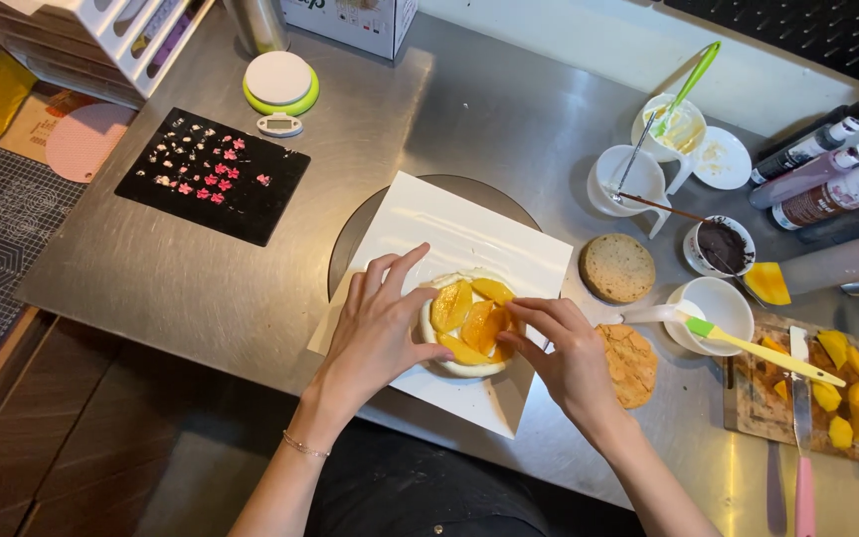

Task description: The person cuts mango flesh into slices on a cutting board, arranges the mango slices over a cream-covered cake layer on a turntable, pipes cream over the fruit, spreads the cream with a spatula, places a second cake layer on top, brushes the top layer with liquid from a jug using a pastry brush, and trims edges with scissors.

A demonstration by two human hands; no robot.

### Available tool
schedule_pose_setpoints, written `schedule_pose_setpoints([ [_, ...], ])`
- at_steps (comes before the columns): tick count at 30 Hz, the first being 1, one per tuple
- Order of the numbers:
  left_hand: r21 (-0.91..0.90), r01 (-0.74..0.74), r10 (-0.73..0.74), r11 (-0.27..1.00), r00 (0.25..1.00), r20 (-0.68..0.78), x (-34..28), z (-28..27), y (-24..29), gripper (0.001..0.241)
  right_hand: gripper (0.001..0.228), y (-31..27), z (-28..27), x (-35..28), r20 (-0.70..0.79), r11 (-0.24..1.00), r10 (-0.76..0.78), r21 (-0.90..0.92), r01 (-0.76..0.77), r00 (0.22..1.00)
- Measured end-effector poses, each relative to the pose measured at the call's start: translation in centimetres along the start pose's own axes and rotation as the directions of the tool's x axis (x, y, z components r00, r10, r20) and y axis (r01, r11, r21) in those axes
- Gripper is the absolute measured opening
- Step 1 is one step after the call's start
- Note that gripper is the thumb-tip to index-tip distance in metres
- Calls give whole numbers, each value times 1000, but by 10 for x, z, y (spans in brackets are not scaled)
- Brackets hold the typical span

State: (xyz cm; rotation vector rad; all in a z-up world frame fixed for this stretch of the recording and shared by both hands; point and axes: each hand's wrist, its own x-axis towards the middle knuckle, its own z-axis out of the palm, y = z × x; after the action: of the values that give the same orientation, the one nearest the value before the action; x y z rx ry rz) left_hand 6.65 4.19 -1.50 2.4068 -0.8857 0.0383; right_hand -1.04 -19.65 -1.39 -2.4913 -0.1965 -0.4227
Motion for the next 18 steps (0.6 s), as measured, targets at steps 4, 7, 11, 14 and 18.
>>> schedule_pose_setpoints([
  [4,-14,23,-22,1000,1000,7,1,4,4,67,22,0,-4,7,62,998,-60,16,59,996],
  [7,-16,33,-33,999,999,-2,0,4,9,67,21,7,-2,6,71,995,-92,34,90,993],
  [11,1,42,-42,999,999,-28,0,7,11,68,21,13,-3,8,83,989,-136,64,131,987],
  [14,-7,69,-69,998,998,-14,-2,9,12,68,21,11,-5,10,71,987,-147,81,141,987],
  [18,-30,65,-65,997,998,-6,-5,2,17,65,15,12,-4,7,14,990,-127,59,126,992],
])
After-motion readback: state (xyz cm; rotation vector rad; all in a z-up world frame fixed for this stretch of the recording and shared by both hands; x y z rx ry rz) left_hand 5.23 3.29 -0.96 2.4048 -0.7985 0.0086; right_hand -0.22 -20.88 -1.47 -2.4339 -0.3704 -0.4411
